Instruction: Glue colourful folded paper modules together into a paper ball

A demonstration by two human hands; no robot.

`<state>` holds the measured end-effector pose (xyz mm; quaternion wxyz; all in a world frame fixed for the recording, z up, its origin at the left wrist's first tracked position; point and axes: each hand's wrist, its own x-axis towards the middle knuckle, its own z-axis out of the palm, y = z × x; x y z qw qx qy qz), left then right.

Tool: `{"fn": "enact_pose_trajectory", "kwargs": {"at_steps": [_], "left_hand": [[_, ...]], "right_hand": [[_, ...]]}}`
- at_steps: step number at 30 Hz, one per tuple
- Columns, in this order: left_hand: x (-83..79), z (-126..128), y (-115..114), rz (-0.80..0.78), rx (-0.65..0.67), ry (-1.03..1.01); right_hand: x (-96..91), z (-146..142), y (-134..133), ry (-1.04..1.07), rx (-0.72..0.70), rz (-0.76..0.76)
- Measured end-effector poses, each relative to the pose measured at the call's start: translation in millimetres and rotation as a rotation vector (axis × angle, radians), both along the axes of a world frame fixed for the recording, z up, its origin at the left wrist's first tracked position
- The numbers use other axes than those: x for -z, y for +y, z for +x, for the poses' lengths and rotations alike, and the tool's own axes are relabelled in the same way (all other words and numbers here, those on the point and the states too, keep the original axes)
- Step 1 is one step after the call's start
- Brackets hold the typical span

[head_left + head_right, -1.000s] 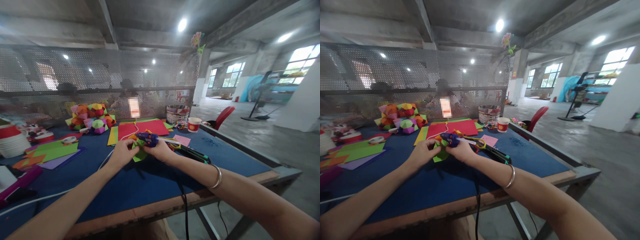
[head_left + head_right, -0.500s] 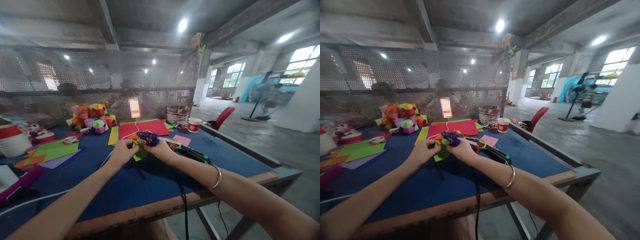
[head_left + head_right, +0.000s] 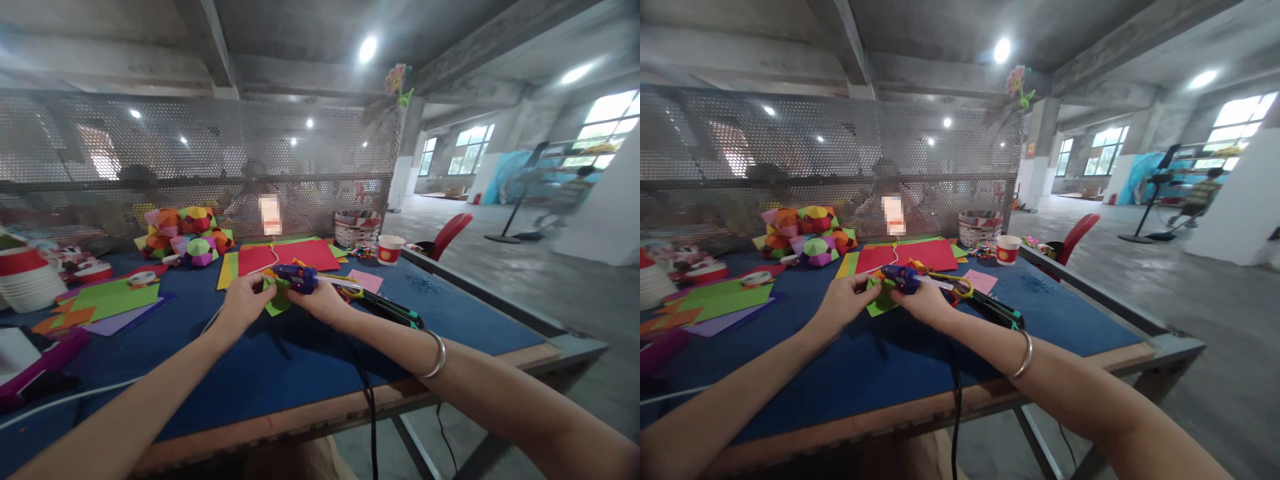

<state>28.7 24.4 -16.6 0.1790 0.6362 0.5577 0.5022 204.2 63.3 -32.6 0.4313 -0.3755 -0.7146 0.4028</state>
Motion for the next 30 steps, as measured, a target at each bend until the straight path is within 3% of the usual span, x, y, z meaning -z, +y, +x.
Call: {"fn": "enact_pose_trajectory", "kwargs": {"at_steps": [7,15,19,24,30], "left_hand": [[-1.3,-0.7,-0.7,-0.018,-0.038,-0.071],[-5.7,7.5,-5.2,-0.029,0.093,-0.084],[-6.9,1.9,-4.3,0.037,0.002,-0.024],[-6.7,-11.6,0.5,-0.04,-0.108,-0.085],[-1.3,-8.8,0.8,-0.074,-0.031,-0.089]], "right_hand": [[-3.1,2.1,-0.4,0.047,-0.022,-0.087],[-5.1,3.2,1.3,0.014,0.046,-0.099],[-5.3,3.9,2.4,0.002,0.058,-0.088],[-7.9,5.0,5.3,0.045,0.085,-0.052],[-8.2,6.4,10.0,0.132,0.122,-0.05]]}}
